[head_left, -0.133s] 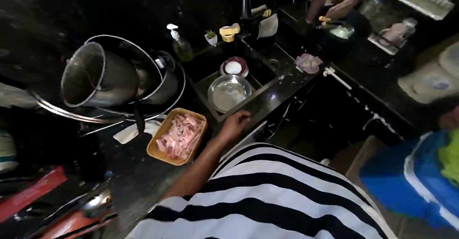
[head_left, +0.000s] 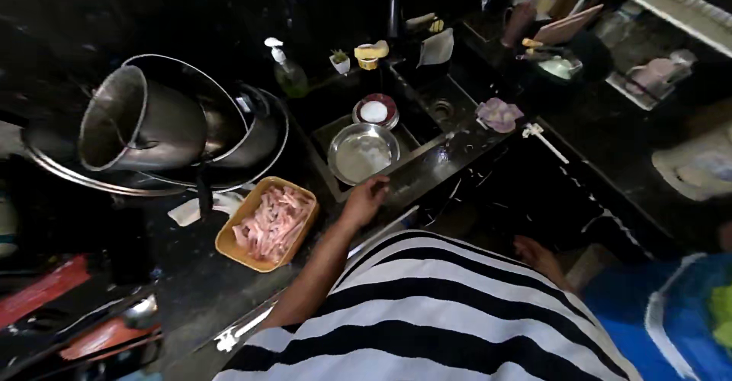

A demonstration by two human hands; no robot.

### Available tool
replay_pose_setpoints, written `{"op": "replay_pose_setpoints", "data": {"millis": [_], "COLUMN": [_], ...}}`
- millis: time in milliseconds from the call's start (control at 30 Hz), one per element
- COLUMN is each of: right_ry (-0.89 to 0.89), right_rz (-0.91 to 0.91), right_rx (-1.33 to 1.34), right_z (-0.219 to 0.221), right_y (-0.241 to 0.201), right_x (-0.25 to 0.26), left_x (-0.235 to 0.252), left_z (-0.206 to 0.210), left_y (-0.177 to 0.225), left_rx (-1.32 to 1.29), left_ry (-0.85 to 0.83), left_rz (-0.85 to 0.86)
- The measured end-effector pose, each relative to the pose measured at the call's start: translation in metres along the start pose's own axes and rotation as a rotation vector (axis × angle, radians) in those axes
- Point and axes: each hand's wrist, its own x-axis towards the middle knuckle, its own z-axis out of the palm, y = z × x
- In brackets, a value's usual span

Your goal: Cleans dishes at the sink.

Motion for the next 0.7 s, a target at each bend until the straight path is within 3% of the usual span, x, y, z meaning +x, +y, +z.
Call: {"op": "replay_pose_setpoints", "data": {"millis": [67,167,367,533,700], "right_ry": [-0.089,-0.143,-0.020,-0.053,-0.104], "right_rz": [0.052,-0.035,-0.484,-0.372,-0.295], "right_rx": [-0.087,-0.188,-0.449,-0.651,-0.664], "right_z": [-0.037,-0.073,-0.105,-0.110,-0.098], "right_y": [-0.046,-0.098,-0.129,-0.145,-0.122], "right_x": [0.051,0.123,0.272,0.368,0.417], "left_x": [0.008,0.021,0.073,0.110,0.090], "left_z": [0.003,0.006,0.009,0.015,0.022], "left_y": [-0.004,-0.022,-0.024,-0.008,-0.004], "left_rx": [-0.039,-0.037,0.018,0.041,0.062], "left_ry": [0.076,0.193,0.312,0.296,0.412], "left_rz": [-0.049,-0.139,-0.288,-0.261,-0.352]}}
